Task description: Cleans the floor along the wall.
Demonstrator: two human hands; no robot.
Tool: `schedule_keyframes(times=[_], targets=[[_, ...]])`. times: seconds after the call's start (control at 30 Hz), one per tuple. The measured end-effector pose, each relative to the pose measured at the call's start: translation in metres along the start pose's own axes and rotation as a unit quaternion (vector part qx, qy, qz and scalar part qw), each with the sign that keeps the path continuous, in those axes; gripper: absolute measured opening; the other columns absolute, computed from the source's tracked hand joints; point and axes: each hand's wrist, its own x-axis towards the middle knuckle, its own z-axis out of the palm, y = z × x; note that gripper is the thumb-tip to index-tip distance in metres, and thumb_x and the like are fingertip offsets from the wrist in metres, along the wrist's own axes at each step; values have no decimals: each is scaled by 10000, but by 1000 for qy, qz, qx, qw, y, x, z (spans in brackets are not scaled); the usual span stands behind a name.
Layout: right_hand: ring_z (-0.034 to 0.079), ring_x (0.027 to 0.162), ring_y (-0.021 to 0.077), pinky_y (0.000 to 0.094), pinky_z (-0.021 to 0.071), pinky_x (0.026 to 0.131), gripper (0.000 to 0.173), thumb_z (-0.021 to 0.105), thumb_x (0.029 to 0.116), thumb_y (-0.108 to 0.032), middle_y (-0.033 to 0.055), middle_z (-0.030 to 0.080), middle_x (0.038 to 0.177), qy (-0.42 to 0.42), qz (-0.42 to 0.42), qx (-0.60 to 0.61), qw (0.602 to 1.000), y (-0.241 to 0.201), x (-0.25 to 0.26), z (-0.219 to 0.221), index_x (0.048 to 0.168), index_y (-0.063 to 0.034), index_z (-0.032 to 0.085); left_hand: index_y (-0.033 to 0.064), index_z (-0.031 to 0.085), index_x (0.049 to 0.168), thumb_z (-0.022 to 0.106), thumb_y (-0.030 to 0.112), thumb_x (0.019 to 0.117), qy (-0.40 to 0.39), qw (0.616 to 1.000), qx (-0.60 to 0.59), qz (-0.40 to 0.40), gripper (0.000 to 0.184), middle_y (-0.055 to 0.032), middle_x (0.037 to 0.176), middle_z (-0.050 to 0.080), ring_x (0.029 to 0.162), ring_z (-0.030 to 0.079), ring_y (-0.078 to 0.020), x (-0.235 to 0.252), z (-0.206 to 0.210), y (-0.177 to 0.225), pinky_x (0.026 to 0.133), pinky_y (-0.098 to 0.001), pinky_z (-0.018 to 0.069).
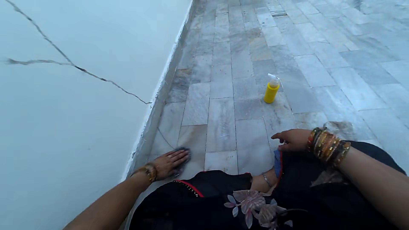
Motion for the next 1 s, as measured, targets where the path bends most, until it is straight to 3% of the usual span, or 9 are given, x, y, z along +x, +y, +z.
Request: schedule_keyframes(times=[0.13, 0.17, 0.23, 0.3, 0.4, 0.5, 0.63, 0.83, 1.0], targets=[[646, 1209, 369, 575, 463, 1059, 561, 569, 1072, -384, 198, 650, 1356, -8, -7, -17, 1000, -6, 2, 0, 1559, -123, 466, -1, 143, 1641, 531, 310, 1031, 106, 963, -99, -226, 787, -235, 1711, 129, 1579, 176, -423, -23, 63, -3, 1226, -629, 226], [642, 1221, 367, 574, 461, 1062, 564, 575, 1069, -382, 196, 644, 1368, -8, -13, -18, 1000, -9, 1, 0, 1559, -125, 467, -19, 110, 1637, 522, 325, 1033, 107, 956, -111, -251, 808, -252, 1709, 102, 1579, 158, -438, -19, 64, 0, 1223, -640, 218], [634, 1241, 374, 581, 465, 1063, 559, 581, 1066, -381, 201, 632, 1384, -7, -28, -19, 999, -16, 0, -1, 1557, -135, 475, -50, 16, 1626, 509, 357, 1051, 37, 952, -130, -275, 859, -272, 1709, -5, 1590, 67, -446, -10, 44, 8, 1247, -613, 182], [627, 1242, 381, 585, 470, 1051, 556, 584, 1062, -388, 203, 628, 1381, -7, -47, -26, 999, -21, 0, 0, 1550, -142, 485, -59, 3, 1622, 524, 393, 1049, -28, 961, -114, -251, 897, -279, 1705, -50, 1591, 30, -450, 0, 14, 15, 1264, -582, 177], [613, 1249, 393, 589, 469, 1040, 566, 579, 1061, -390, 209, 611, 1394, -20, -74, -37, 996, -26, -3, 2, 1563, -154, 467, -22, 64, 1638, 521, 445, 1047, -39, 984, -64, -164, 880, -243, 1719, -18, 1600, 29, -411, 33, -27, 41, 1274, -569, 145], [598, 1265, 397, 588, 469, 1040, 566, 570, 1064, -385, 204, 599, 1402, -25, -96, -47, 994, -31, -10, 4, 1567, -151, 459, 31, 36, 1653, 459, 451, 1073, -39, 992, -35, -117, 831, -163, 1737, -54, 1612, -32, -336, 92, -76, 85, 1285, -554, 70], [573, 1285, 419, 647, 437, 1033, 546, 561, 1068, -349, 194, 585, 1426, -39, -123, -54, 990, -45, -24, 3, 1571, -168, 449, 52, 47, 1657, 460, 453, 1074, 36, 996, -18, -74, 819, -129, 1743, -49, 1615, -44, -298, 174, -127, 141, 1287, -536, 55], [535, 1307, 494, 648, 429, 1044, 548, 581, 1057, -234, 291, 550, 1422, -89, -197, -66, 974, -55, -31, 6, 1557, -61, 436, 92, 64, 1666, 417, 438, 1089, 119, 991, -43, -40, 759, -96, 1749, -30, 1618, -19, -280, 269, -196, 220, 1277, -564, 58], [545, 1297, 495, 667, 412, 1050, 515, 585, 1068, -274, 311, 549, 1414, -105, -160, -48, 980, -39, -21, -3, 1501, -13, 490, 113, 96, 1669, 421, 429, 1092, 134, 989, -66, 14, 734, -62, 1753, -11, 1618, -6, -279, 319, -234, 291, 1273, -581, 65]])
